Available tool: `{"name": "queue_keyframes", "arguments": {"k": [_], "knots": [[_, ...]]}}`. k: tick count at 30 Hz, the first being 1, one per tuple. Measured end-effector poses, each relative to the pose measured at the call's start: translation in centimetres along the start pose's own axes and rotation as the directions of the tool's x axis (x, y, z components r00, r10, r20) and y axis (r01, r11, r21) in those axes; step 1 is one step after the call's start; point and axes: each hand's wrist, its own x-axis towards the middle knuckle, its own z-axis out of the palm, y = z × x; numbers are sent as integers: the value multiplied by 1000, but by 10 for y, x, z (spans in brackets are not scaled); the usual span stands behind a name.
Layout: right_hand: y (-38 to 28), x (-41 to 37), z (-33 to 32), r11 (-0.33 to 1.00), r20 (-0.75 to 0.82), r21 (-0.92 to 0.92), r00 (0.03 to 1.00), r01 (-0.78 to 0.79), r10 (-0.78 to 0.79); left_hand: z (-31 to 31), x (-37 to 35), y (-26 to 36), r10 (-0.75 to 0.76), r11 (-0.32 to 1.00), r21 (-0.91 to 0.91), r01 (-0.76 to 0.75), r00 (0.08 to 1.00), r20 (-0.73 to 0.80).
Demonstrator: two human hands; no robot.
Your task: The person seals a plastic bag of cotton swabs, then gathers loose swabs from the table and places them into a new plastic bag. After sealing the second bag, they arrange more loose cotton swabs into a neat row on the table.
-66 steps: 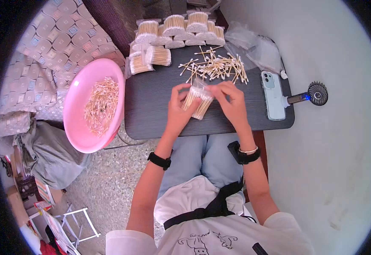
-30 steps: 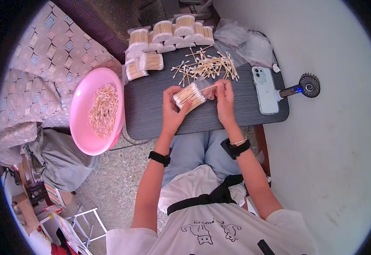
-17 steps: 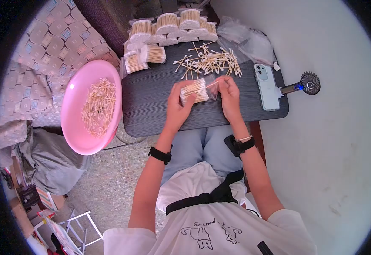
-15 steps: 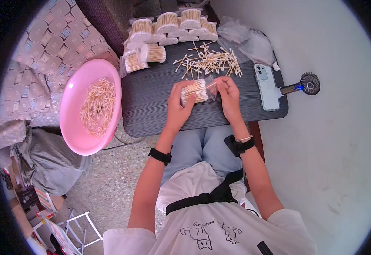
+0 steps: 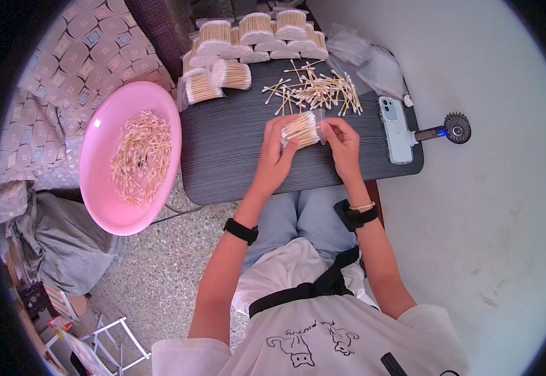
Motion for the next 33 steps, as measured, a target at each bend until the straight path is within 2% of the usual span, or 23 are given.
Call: {"name": "queue_keyframes", "arguments": {"k": [16,22,25,28,33], "knots": [[-2,0,-1,997,-24,-76,1000,9,-11,-1,0,-6,18,1000,-3,-18,1000,6],[-2,0,-3,997,23,-79,1000,8,-6,-1,0,-6,-34,999,-15,34,999,11],[-3,0,-1,999,2,-24,999,41,-41,2,-1,-12,-69,997,-22,68,997,-35],[-13,-2,7,999,-3,29,1000,28,-28,8,-2,-9,-160,958,-253,133,983,-92],[-5,2,2,996,42,0,996,84,-84,-1,-1,-12,-175,940,-294,171,985,13]]}}
